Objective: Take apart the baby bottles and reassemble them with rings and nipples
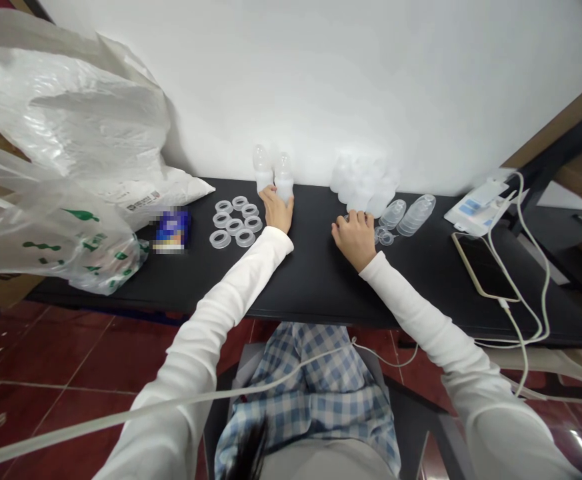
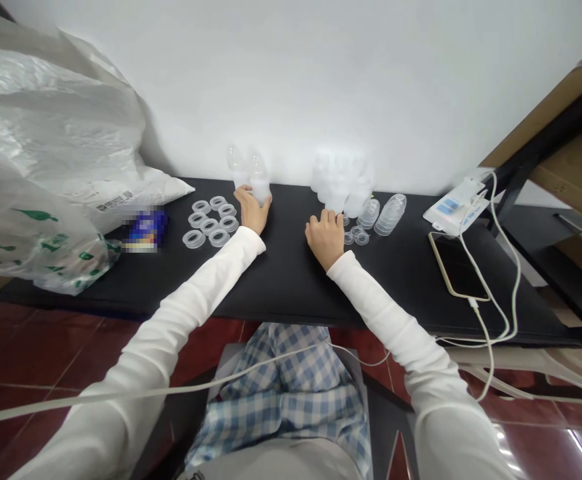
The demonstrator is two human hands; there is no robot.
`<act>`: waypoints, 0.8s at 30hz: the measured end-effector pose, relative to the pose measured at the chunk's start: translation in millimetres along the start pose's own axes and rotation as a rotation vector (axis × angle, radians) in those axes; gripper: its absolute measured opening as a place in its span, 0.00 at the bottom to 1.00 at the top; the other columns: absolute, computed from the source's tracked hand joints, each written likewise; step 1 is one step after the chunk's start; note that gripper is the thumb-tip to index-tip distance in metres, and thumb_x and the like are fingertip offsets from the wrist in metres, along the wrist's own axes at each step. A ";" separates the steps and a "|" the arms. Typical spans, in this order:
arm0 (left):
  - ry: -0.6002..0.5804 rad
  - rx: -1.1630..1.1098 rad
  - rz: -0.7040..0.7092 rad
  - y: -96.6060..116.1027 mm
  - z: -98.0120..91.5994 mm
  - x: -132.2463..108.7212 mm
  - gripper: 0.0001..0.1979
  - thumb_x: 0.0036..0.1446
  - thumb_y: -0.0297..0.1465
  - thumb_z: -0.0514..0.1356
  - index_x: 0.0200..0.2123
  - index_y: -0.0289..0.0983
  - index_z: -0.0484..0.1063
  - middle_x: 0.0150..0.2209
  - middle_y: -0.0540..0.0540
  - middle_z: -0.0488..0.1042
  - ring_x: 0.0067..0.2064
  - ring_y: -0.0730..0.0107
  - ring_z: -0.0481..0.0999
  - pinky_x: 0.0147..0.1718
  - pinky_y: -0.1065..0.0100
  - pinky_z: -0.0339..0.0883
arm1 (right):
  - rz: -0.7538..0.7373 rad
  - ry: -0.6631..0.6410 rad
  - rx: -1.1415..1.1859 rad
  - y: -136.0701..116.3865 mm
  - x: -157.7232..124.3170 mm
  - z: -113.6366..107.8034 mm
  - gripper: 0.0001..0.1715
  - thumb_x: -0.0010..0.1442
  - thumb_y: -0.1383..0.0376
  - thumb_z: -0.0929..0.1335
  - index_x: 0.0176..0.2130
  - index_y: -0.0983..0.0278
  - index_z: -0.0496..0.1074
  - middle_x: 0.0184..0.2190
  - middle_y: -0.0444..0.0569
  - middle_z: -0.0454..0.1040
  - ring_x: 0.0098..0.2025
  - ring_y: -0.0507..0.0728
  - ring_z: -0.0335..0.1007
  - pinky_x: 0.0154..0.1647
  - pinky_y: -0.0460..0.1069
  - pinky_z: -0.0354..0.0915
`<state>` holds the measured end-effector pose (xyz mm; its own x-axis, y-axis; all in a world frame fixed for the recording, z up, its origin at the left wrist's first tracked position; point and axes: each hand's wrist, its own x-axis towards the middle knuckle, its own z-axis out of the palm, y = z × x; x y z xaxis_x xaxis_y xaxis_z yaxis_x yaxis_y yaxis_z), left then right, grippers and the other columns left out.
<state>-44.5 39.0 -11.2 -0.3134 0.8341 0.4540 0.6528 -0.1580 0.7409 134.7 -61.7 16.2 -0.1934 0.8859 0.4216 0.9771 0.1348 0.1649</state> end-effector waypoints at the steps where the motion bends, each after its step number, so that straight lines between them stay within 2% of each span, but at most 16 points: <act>1: 0.002 0.003 -0.008 1.3 1.1 1.5 0.19 0.61 0.27 0.62 0.52 0.31 0.59 0.56 0.29 0.63 0.60 0.51 0.71 0.58 0.51 0.68 | 0.000 -0.016 -0.007 -0.1 -0.1 -1.2 0.18 0.69 0.63 0.60 0.41 0.70 0.76 0.42 0.62 0.74 0.47 0.66 0.65 0.52 0.59 0.54; 6: -0.061 0.044 -0.017 7.8 1.7 5.8 0.10 0.64 0.23 0.54 0.49 0.33 0.62 0.54 0.30 0.65 0.56 0.50 0.75 0.55 0.50 0.70 | -0.005 -0.045 -0.024 1.2 0.0 -1.4 0.14 0.67 0.66 0.62 0.42 0.71 0.75 0.44 0.64 0.73 0.48 0.66 0.64 0.52 0.59 0.54; 11: -0.124 0.126 -0.040 8.2 0.8 6.8 0.19 0.58 0.12 0.47 0.50 0.30 0.63 0.53 0.31 0.64 0.54 0.56 0.76 0.57 0.53 0.68 | -0.034 -0.071 -0.004 4.5 1.9 3.0 0.14 0.65 0.72 0.61 0.43 0.72 0.74 0.44 0.65 0.72 0.46 0.65 0.65 0.48 0.56 0.56; 15: -0.166 0.181 0.055 2.8 4.4 7.7 0.19 0.55 0.12 0.48 0.49 0.26 0.65 0.52 0.30 0.66 0.58 0.54 0.72 0.61 0.55 0.65 | -0.050 -0.109 0.027 5.8 3.5 5.6 0.17 0.65 0.75 0.58 0.45 0.72 0.73 0.46 0.65 0.71 0.44 0.64 0.67 0.46 0.55 0.58; 18: -0.193 0.203 0.101 0.2 5.5 5.8 0.20 0.54 0.12 0.49 0.50 0.25 0.66 0.53 0.28 0.67 0.61 0.52 0.69 0.63 0.54 0.62 | -0.055 -0.089 0.054 7.9 3.7 9.8 0.19 0.63 0.78 0.57 0.44 0.72 0.73 0.46 0.64 0.71 0.42 0.62 0.68 0.45 0.54 0.59; 21: -0.228 0.227 0.095 2.5 1.1 -2.7 0.21 0.54 0.14 0.51 0.51 0.23 0.66 0.58 0.23 0.66 0.64 0.46 0.66 0.64 0.50 0.60 | -0.080 -0.029 0.067 11.5 3.8 14.5 0.20 0.61 0.79 0.57 0.44 0.70 0.74 0.45 0.63 0.71 0.40 0.62 0.67 0.44 0.54 0.59; 24: -0.228 0.277 0.071 9.1 -7.0 -17.2 0.20 0.59 0.17 0.50 0.54 0.25 0.67 0.63 0.20 0.62 0.67 0.39 0.62 0.64 0.39 0.56 | -0.121 0.024 0.071 14.2 4.3 16.1 0.20 0.62 0.78 0.57 0.43 0.68 0.74 0.42 0.61 0.72 0.40 0.62 0.66 0.44 0.55 0.59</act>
<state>-38.1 19.6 -8.8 -0.1191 0.9276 0.3540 0.8393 -0.0965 0.5351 149.2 -48.9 6.0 -0.3111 0.8507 0.4238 0.9503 0.2717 0.1523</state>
